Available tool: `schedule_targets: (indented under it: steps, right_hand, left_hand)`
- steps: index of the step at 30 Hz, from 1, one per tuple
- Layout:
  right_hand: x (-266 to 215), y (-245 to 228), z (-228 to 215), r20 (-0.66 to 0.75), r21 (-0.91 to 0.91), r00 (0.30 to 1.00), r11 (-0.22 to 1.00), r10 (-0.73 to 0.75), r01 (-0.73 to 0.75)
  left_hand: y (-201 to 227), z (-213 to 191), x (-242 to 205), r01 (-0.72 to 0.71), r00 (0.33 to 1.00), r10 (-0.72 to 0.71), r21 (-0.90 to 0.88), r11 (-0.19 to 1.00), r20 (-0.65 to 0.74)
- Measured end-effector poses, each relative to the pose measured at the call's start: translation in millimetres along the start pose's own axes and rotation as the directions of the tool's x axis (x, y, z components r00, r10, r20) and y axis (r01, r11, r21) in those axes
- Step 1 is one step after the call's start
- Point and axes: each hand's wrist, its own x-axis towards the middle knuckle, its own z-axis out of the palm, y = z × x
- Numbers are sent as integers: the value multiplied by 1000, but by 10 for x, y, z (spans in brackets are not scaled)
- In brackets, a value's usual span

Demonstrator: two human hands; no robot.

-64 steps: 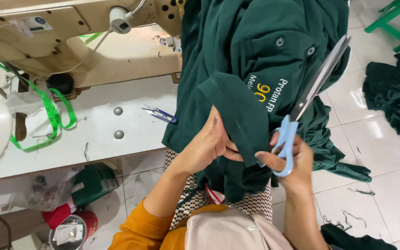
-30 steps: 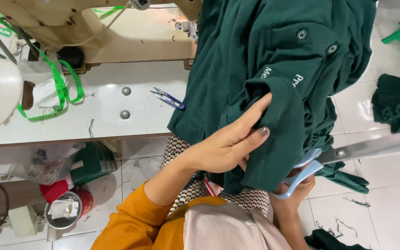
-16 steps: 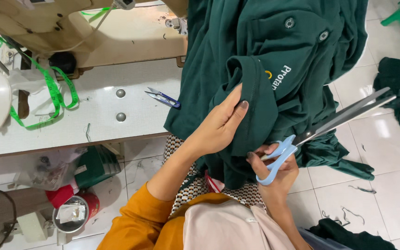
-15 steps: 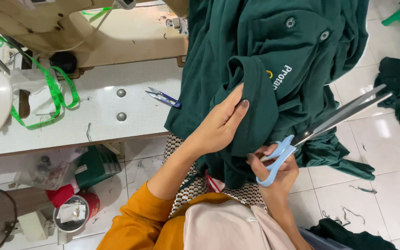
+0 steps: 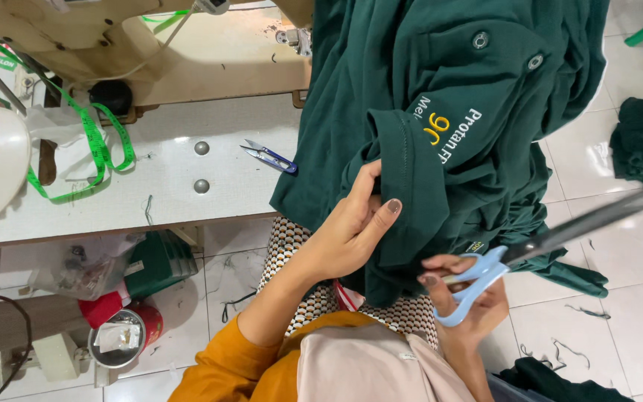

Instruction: The person uses scissors to trim loose threads from the hem and seams of a dark green jacket. They repeatedly pull threads taut and cut them close to the fabric, working along the bottom edge and side seams.

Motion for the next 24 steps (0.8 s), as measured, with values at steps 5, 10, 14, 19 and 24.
schedule_targets:
  steps: [5,10,14,19,24]
  right_hand:
    - [397,68,-114,125,329,927,896,-354,298]
    - [743,-119,187,239,222,932,950,-273,221]
    - [911,91,113,234,261,950,955,-205,142]
    - [812,-15,217,194,320,962,939,-195,125]
    - [766,-18,147,165,362,964,922,-210,139]
  left_hand:
    - [-416,74,71,-151,987,149,-35,988,-55]
    - [-400,141,17,-189,971,192,35,981,-140]
    - [-358,300,-130,-262,890,240,-3,965,-388]
    - [-450,402,-187,-200,857,118,-114,973,-502]
    - [-457,401,-163,-206,842,141,-70,976,-520]
